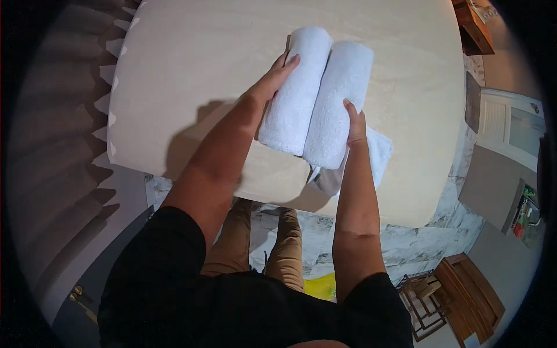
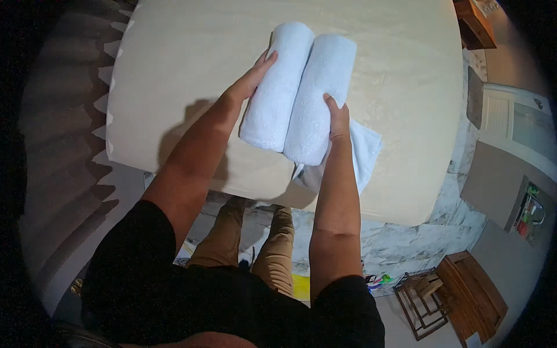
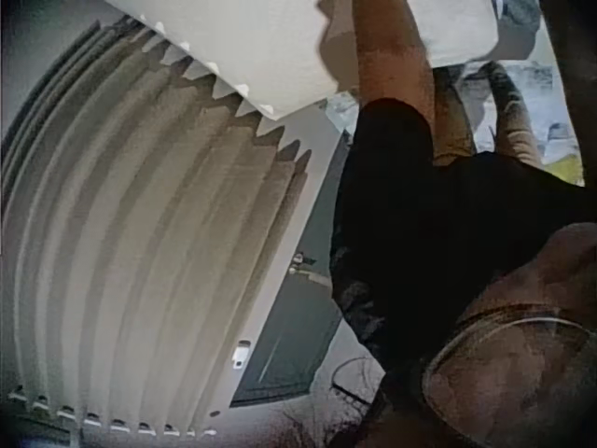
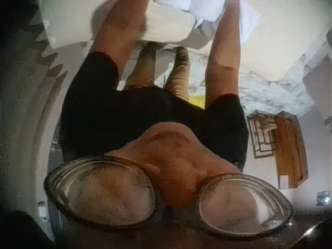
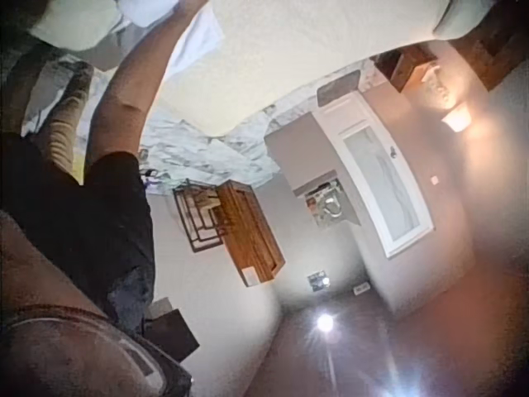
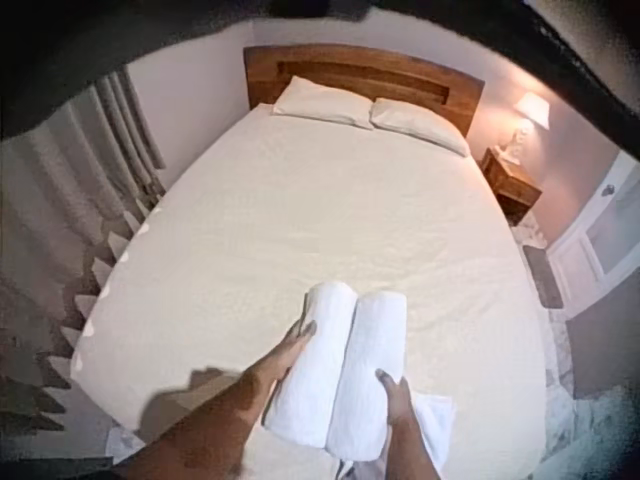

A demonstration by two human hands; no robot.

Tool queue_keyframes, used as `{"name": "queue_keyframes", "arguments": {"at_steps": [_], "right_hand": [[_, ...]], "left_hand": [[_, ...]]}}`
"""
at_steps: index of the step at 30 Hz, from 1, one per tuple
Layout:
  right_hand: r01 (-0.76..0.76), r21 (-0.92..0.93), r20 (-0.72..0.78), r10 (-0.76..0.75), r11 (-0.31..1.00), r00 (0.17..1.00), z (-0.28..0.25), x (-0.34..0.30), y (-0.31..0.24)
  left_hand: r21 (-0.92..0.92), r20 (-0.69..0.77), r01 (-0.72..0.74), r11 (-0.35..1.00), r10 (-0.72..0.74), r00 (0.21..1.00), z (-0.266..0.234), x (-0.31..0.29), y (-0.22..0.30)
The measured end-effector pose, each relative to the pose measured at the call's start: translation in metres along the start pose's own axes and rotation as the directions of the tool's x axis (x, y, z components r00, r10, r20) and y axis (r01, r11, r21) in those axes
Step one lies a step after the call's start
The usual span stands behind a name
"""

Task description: The person folds and rolls several white towels on a bed. They first roll two larger towels into cylinders and place them side by side. Then they fold a smaller towel into a compact square and place it next to the rolled towels. Finally, they fold another small towel into a triangular shape.

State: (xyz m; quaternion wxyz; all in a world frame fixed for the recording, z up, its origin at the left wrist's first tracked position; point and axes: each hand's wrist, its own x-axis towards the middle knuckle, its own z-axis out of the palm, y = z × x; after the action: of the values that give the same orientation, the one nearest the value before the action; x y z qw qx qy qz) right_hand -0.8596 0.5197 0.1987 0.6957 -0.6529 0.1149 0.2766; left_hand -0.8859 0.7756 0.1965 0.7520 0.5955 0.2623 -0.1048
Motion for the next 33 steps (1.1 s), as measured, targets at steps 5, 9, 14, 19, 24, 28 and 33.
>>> {"name": "queue_keyframes", "arguments": {"at_steps": [5,9,14,19,24,28,33], "right_hand": [[0.013,0.032,0.001,-0.013,0.999,1.0,-0.003,0.003,0.002],[0.08,-0.015,-0.02,-0.08,0.997,0.997,0.013,0.004,0.009],[0.008,-0.105,-0.064,-0.015,0.994,0.998,0.022,0.011,0.015],[0.085,-0.376,-0.067,-0.119,0.923,0.991,0.009,0.007,-0.001],[0.419,-0.267,-0.227,-0.479,0.868,0.848,-0.037,-0.045,0.007],[0.086,-0.689,-0.476,-0.539,0.72,0.695,-0.117,-0.117,0.043],[-0.243,-0.541,-0.624,-0.191,0.805,0.758,-0.162,-0.144,0.099]], "left_hand": [[0.026,-0.02,-0.019,0.999,0.02,1.0,0.001,0.001,-0.001],[-0.08,0.034,-0.074,0.994,0.077,0.996,0.003,-0.002,0.001],[0.14,-0.074,-0.146,0.979,0.158,0.985,-0.008,0.023,-0.024],[0.661,-0.148,-0.105,0.743,0.267,0.952,-0.007,0.03,-0.016],[0.43,-0.191,-0.194,0.882,0.299,0.935,-0.016,-0.059,-0.05],[0.161,-0.282,-0.227,0.96,0.266,0.922,-0.029,-0.133,-0.138],[-0.335,-0.253,0.05,0.941,-0.141,0.957,0.014,-0.221,-0.203]]}}
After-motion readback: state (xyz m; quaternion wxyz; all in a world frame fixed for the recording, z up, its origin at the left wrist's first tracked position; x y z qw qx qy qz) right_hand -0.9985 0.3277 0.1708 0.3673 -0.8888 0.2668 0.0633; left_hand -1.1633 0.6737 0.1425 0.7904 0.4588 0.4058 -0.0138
